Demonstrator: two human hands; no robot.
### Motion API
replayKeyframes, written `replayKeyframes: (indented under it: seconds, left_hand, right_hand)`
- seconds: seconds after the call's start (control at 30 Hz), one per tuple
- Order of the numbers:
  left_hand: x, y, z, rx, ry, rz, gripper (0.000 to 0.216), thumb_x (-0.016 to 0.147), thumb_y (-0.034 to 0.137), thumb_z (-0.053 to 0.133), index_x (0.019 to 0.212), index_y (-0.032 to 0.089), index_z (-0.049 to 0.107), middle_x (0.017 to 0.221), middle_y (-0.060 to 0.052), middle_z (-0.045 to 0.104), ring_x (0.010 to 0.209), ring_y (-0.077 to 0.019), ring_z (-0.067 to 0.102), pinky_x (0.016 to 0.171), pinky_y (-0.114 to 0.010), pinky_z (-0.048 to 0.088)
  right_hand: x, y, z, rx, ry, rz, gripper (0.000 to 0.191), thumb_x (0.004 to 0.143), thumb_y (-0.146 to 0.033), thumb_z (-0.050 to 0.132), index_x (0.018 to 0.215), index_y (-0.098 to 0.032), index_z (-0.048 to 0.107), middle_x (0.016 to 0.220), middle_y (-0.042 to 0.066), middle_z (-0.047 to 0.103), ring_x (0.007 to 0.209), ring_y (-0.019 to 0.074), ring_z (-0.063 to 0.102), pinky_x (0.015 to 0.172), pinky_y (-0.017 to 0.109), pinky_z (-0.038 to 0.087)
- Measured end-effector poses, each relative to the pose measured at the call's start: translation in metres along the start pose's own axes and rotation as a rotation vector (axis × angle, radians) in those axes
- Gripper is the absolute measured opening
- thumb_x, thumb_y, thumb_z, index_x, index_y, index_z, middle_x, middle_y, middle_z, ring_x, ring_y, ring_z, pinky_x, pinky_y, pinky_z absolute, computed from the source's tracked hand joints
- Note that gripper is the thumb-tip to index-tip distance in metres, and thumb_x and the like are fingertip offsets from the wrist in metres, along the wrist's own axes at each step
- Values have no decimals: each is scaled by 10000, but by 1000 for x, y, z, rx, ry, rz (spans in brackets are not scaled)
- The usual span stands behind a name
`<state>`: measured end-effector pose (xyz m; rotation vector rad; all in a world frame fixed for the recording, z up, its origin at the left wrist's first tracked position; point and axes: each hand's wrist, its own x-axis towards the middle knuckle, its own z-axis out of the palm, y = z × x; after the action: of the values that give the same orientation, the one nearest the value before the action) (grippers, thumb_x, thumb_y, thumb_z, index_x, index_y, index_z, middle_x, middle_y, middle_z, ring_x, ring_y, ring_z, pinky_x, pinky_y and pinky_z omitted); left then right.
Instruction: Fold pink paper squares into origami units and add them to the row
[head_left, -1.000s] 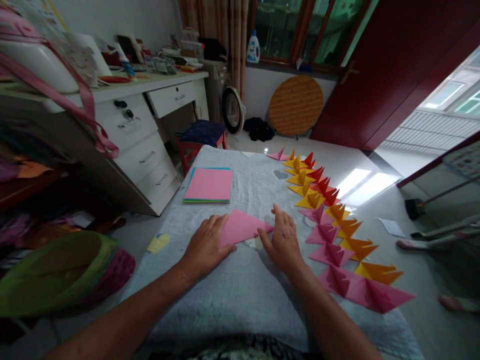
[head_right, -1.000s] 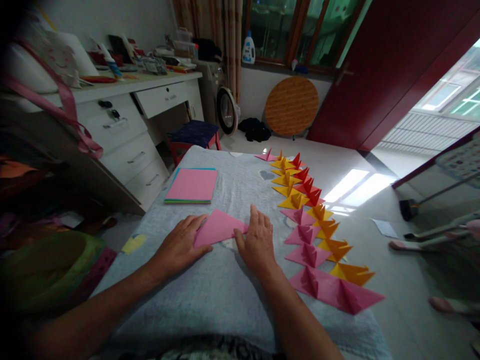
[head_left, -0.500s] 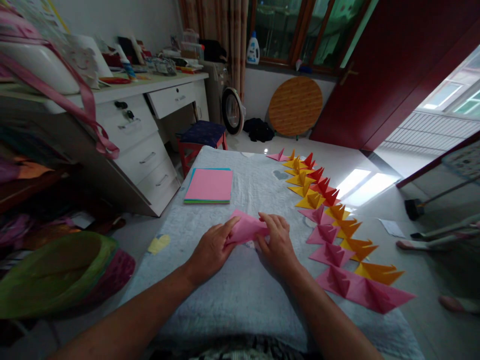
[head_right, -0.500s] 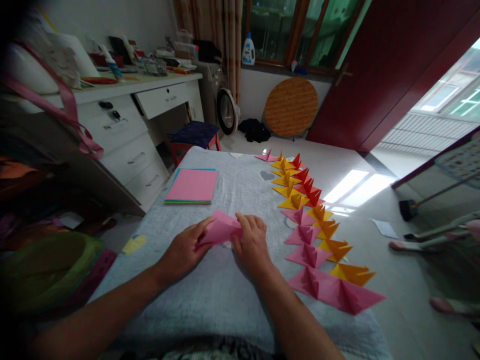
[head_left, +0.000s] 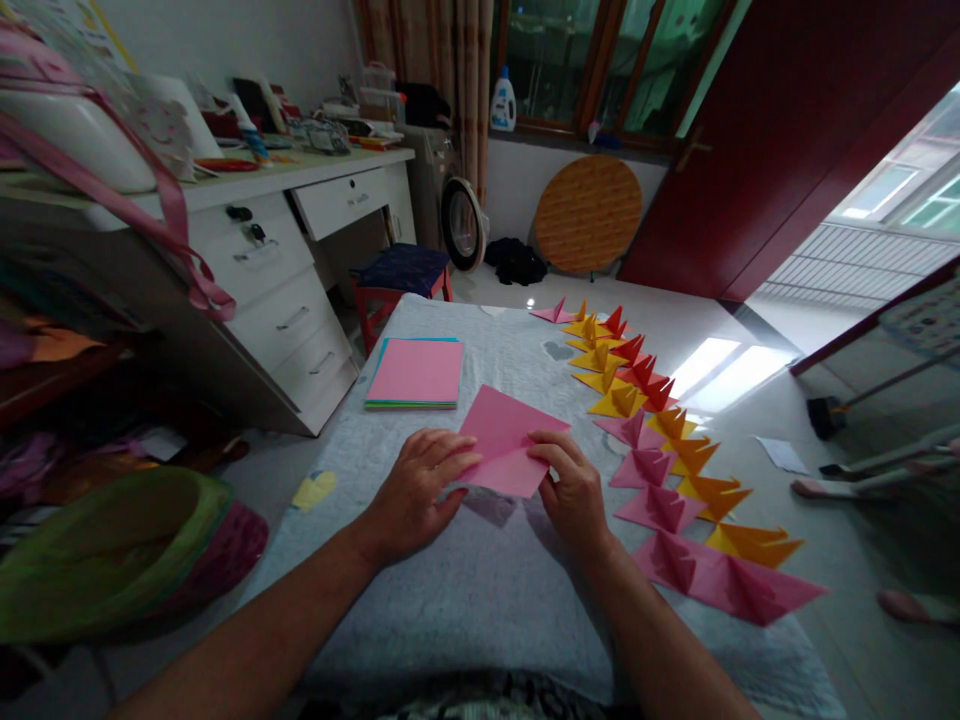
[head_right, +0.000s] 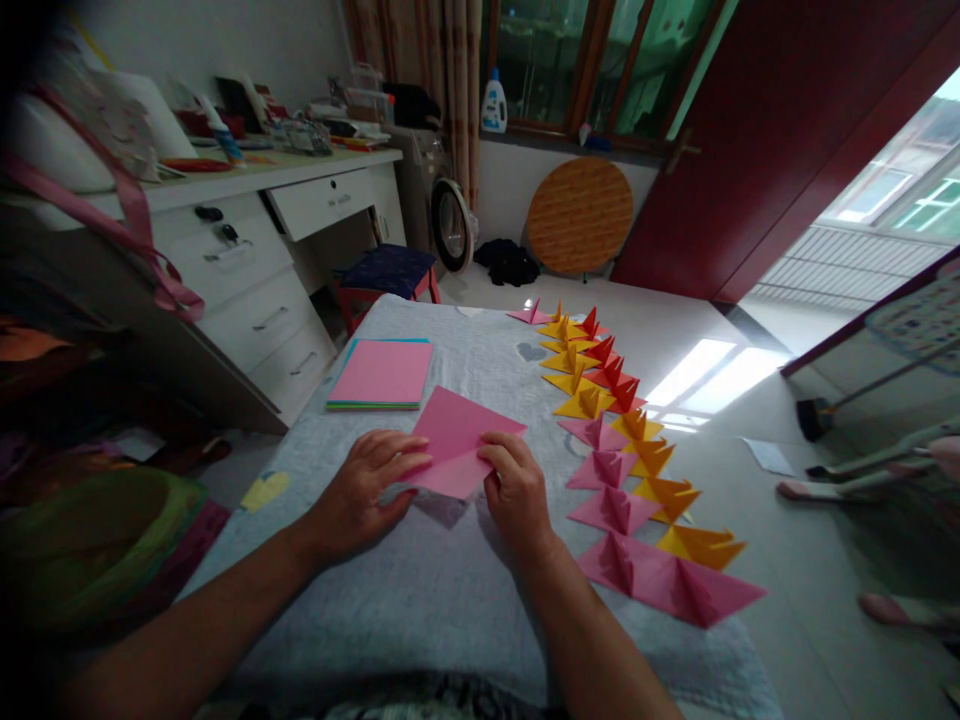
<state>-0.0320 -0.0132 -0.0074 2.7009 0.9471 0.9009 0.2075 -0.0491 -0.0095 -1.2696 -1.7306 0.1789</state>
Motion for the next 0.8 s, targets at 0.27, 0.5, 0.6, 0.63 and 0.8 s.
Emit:
replayKeyframes:
  seconds: [0.27,0.5,0.6,0.63,0.8]
  left_hand:
    - [-1,-8,-4,-35,96,62,297,890,75,526,1109,202,681,1296,-109,655,1256,-246,566,1069,-471,502]
    - [-4,-2,-9,-50,159,219,167,920,159,558,1029,193,680,1150,-113,731,1188,-250,638,995,-433,566]
    - [-4,1,-12,47,193,274,131,939,168,546,983,192,667,1016,-94,746,1042,-222,683,921,-401,587]
    - [-3,2,-14,94,204,275,134,946,161,538,964,193,666,974,-86,742,992,-213,682,904,-394,584]
    - [2,11,-17,261,208,256,193,964,123,493,921,184,671,872,-70,701,886,-209,638,875,-405,540]
  right_hand:
    - [5,2,-3,222,3,76,99,789,-137,607,832,-220,573,1060,103,695,983,213,679,833,342,541]
    - [7,-4,-11,238,-261,49,172,729,-181,640,885,-220,579,1192,135,669,1169,255,633,979,404,505]
    - [5,-7,-14,194,-288,-11,336,728,-184,621,1062,-212,614,1271,147,635,1258,277,582,1036,442,479]
    - [4,-8,-14,166,-264,-28,373,752,-186,610,1123,-216,614,1297,147,622,1276,276,567,1048,454,473]
    - [-2,-6,-10,-7,-132,-140,303,893,-164,554,1160,-257,660,1286,104,627,1270,251,541,1059,479,463]
